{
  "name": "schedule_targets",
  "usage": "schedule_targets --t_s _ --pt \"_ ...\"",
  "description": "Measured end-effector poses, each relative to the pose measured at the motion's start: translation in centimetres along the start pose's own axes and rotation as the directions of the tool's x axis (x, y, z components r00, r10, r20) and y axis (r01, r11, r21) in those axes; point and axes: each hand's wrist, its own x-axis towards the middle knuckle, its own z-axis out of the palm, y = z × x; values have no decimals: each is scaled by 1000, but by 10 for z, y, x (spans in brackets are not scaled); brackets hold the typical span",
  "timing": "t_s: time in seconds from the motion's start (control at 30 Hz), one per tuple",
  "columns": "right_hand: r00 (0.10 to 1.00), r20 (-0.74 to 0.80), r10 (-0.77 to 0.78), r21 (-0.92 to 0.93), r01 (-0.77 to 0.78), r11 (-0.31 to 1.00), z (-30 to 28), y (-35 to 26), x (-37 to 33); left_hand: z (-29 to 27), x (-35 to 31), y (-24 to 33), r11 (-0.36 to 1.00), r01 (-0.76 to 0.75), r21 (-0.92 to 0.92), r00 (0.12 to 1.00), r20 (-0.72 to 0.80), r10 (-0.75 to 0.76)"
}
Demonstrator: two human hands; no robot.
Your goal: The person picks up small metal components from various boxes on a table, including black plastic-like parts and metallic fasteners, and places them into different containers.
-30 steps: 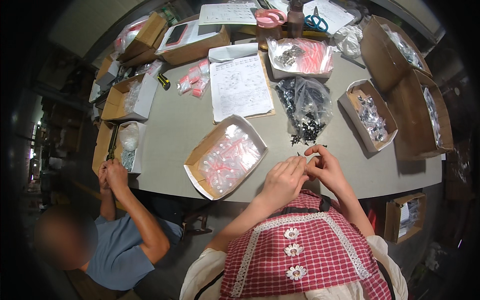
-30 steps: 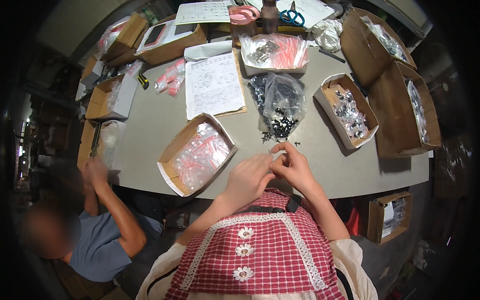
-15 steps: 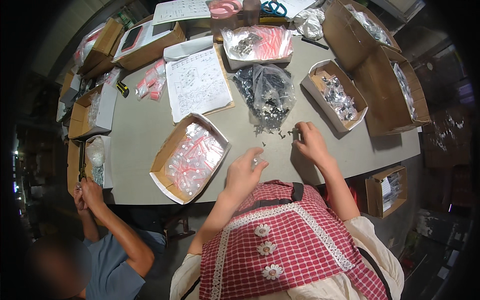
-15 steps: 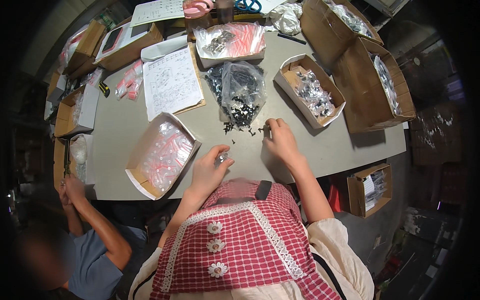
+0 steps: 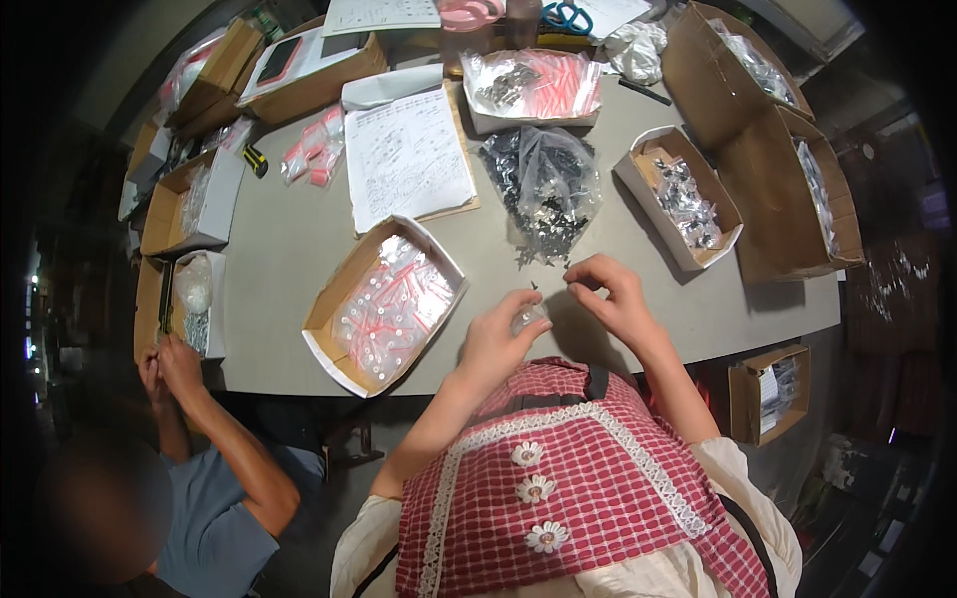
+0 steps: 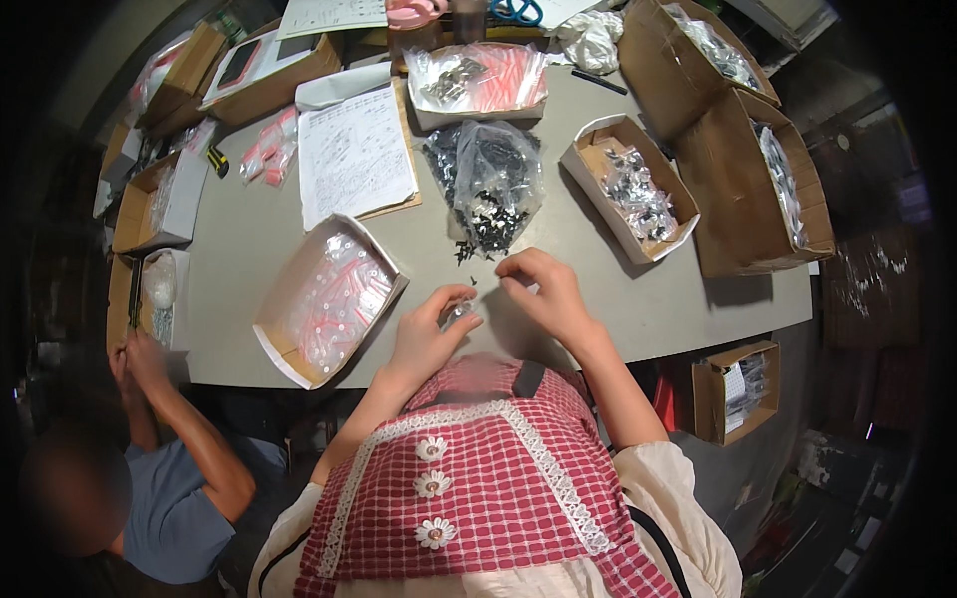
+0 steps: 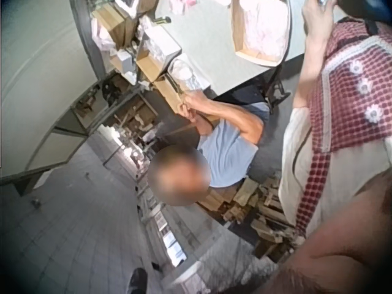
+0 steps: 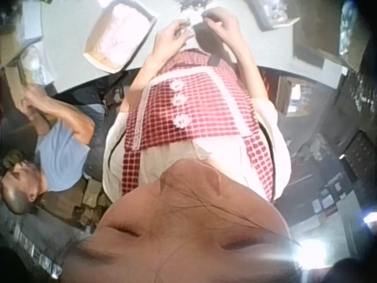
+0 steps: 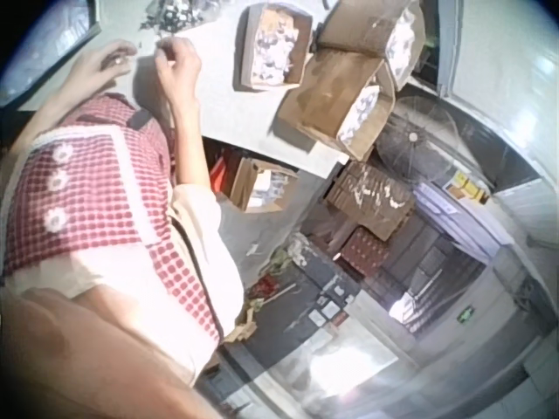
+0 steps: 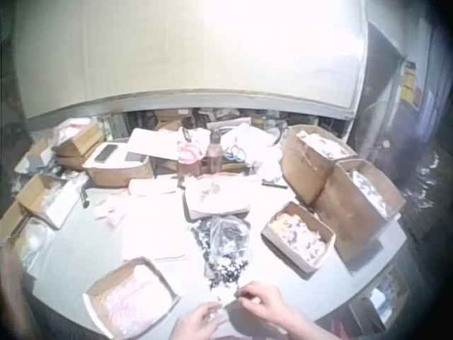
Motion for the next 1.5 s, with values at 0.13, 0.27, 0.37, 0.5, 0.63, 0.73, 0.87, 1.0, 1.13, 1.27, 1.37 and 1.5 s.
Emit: schedule_targets --t_s 0.13,0.27,0.37,0.5,0.63,0.73,0.87,1.0,1.13,1.27,1.37,1.5 --pt "979 93 -180 56 175 983 2 -36 -11 0 6 5 993 -102 -65 995 8 102" --pt "991 -10 -132 115 132 985 3 -31 -13 1 5 9 983 -163 -83 987 -22 162" --pt "995 -85 54 -47 -58 997 -2 -11 -5 0 5 7 986 -125 -108 992 -27 123" --pt "990 -82 112 -421 -136 897 7 31 6 2 7 3 986 -132 -106 991 -50 127" --pt "997 -70 12 -555 -49 830 27 51 9 2 7 4 987 -134 -84 990 -63 129" --pt "995 -41 91 -466 -100 879 30 47 10 -1 5 3 990 -123 -70 990 -76 117" --pt "984 85 158 77 -164 983 13 5 0 -2 4 -1 983 -164 -88 984 -79 157" --pt "987 154 -39 197 8 980 0 -44 -5 -4 5 6 975 -189 -114 982 -33 186" --pt "994 92 -54 284 26 958 -6 -44 -12 -5 4 9 959 -196 -206 979 11 202" --pt "960 123 -253 73 245 967 -15 -47 -10 -6 1 11 937 -139 -321 982 74 171" --pt "922 197 -334 -30 347 938 -11 -51 -7 -5 -2 5 891 -20 -454 987 136 91" --pt "897 192 -398 -87 420 903 -9 -51 -3 -8 -4 8 710 217 -669 960 276 -34"
